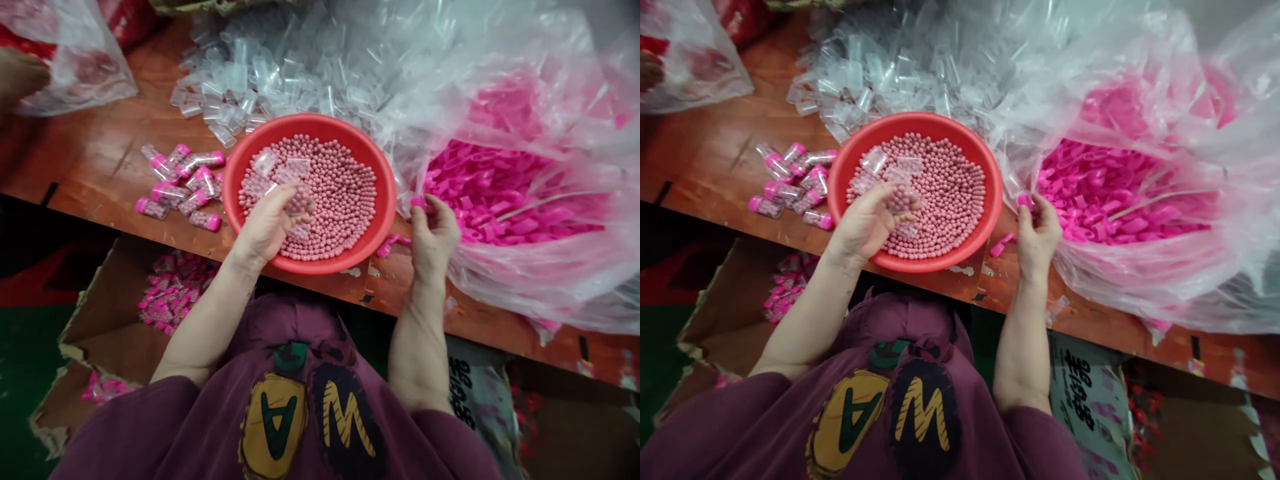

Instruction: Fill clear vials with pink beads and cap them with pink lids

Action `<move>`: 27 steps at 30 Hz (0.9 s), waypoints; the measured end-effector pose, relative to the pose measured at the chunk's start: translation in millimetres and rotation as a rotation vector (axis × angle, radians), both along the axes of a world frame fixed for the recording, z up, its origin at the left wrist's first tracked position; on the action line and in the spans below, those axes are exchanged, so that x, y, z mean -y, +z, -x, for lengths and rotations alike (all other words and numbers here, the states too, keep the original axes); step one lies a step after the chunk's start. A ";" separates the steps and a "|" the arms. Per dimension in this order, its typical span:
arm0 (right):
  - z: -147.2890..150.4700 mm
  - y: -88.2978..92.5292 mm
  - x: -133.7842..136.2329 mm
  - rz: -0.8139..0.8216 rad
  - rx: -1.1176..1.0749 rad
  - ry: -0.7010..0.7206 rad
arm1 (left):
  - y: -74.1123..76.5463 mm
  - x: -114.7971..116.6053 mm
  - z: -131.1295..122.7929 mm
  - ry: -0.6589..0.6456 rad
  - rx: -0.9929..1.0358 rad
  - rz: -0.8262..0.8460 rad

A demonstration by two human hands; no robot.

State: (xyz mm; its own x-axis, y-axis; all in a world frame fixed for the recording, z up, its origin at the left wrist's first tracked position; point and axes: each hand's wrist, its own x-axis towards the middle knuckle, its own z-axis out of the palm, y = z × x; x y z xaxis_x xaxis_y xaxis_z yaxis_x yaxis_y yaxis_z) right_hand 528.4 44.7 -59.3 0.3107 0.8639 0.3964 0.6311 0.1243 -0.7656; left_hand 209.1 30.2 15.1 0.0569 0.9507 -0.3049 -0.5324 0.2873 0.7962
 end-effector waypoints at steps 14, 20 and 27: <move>122.4 73.6 14.6 -0.189 0.023 0.538 | -10.0 17.1 -22.4 -0.280 0.099 -0.075; 112.0 75.3 17.5 -0.204 0.132 0.538 | -11.0 16.4 -21.1 -0.269 0.083 -0.063; 100.9 73.4 22.9 -0.275 0.372 0.547 | -10.8 16.8 -21.5 -0.286 0.134 -0.039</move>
State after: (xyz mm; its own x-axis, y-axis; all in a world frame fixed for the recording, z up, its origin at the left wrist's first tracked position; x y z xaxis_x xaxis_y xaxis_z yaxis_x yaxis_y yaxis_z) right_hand 427.5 21.9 14.1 -0.3369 0.7110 0.6172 0.6363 0.6551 -0.4074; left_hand 230.6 13.4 4.3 0.3605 0.9013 -0.2402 -0.5354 0.4108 0.7380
